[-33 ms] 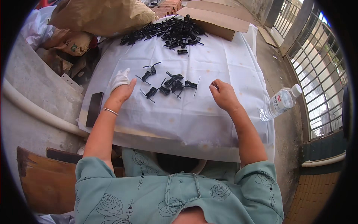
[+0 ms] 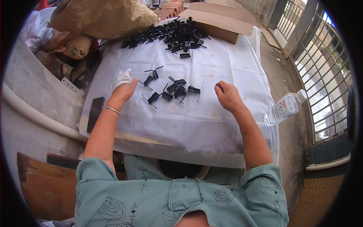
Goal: Cleaning small black plastic components with a white cloth.
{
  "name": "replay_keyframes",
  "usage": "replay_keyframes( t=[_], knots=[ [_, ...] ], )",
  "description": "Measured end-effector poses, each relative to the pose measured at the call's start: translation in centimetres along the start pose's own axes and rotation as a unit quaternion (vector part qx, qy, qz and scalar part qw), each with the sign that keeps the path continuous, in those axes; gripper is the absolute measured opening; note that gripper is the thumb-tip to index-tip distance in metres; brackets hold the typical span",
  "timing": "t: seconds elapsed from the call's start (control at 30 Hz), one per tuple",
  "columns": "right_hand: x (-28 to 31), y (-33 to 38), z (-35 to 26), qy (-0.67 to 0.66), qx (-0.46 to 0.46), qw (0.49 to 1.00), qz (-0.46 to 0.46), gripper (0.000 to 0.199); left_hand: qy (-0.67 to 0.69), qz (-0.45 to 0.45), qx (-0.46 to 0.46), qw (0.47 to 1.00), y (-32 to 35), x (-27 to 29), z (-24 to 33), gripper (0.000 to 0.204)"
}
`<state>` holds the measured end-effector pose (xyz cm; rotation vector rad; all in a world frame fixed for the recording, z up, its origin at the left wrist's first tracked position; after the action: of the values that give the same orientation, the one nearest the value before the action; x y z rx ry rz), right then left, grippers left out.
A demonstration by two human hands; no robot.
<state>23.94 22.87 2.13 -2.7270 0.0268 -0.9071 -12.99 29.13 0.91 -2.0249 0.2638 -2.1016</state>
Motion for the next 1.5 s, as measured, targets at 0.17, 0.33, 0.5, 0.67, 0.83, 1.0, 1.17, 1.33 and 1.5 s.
replay_keyframes(
  t=[0.17,0.33,0.5,0.67,0.83,1.0,1.17,1.33,1.5],
  knots=[
    [1.5,-7.5,4.7,0.014,0.001,0.998,0.066,0.022,-0.025,-0.001,-0.031,0.999,-11.9,-0.6,3.3,0.068],
    [0.6,-17.0,9.0,-0.015,0.051,0.994,0.091,0.024,-0.041,-0.038,-0.075,0.996,-22.0,-4.1,10.7,0.08],
    [-4.0,-28.0,9.1,-0.178,0.009,0.98,0.088,0.023,0.176,-0.071,-0.113,0.975,-27.1,-10.3,15.2,0.092],
    [-7.9,-29.8,8.9,-0.093,0.131,0.986,0.034,0.022,0.329,-0.189,-0.254,0.89,-25.5,-12.8,18.4,0.071],
    [-7.1,-22.7,7.9,-0.243,-0.018,0.964,-0.103,0.026,0.336,-0.072,-0.332,0.879,-17.8,-9.3,17.9,0.063],
    [-4.3,-12.9,4.3,-0.252,0.027,0.962,-0.1,0.026,0.419,-0.241,-0.317,0.816,-7.2,-2.4,18.3,0.057],
    [-1.4,-4.1,0.7,-0.257,-0.007,0.961,-0.102,0.02,0.341,-0.105,-0.42,0.834,1.0,2.8,18.2,0.054],
    [-0.2,2.3,-1.5,-0.213,0.066,0.969,-0.102,0.018,0.242,-0.022,-0.446,0.862,7.4,5.6,18.1,0.051],
    [1.1,6.9,-3.4,-0.216,0.088,0.97,-0.074,0.017,0.138,0.073,-0.427,0.891,12.2,7.5,17.6,0.029]
  ],
)
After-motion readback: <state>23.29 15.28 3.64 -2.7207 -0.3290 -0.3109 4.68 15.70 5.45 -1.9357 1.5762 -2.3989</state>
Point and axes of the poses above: each hand's wrist, its own y-axis away from the middle knuckle, its own x-axis out of the back of the hand, z = x × y, the point moved 4 cm from there along -y, towards the middle knuckle, and after that the axes turned 13 degrees about -y, right-handed, at the moved point
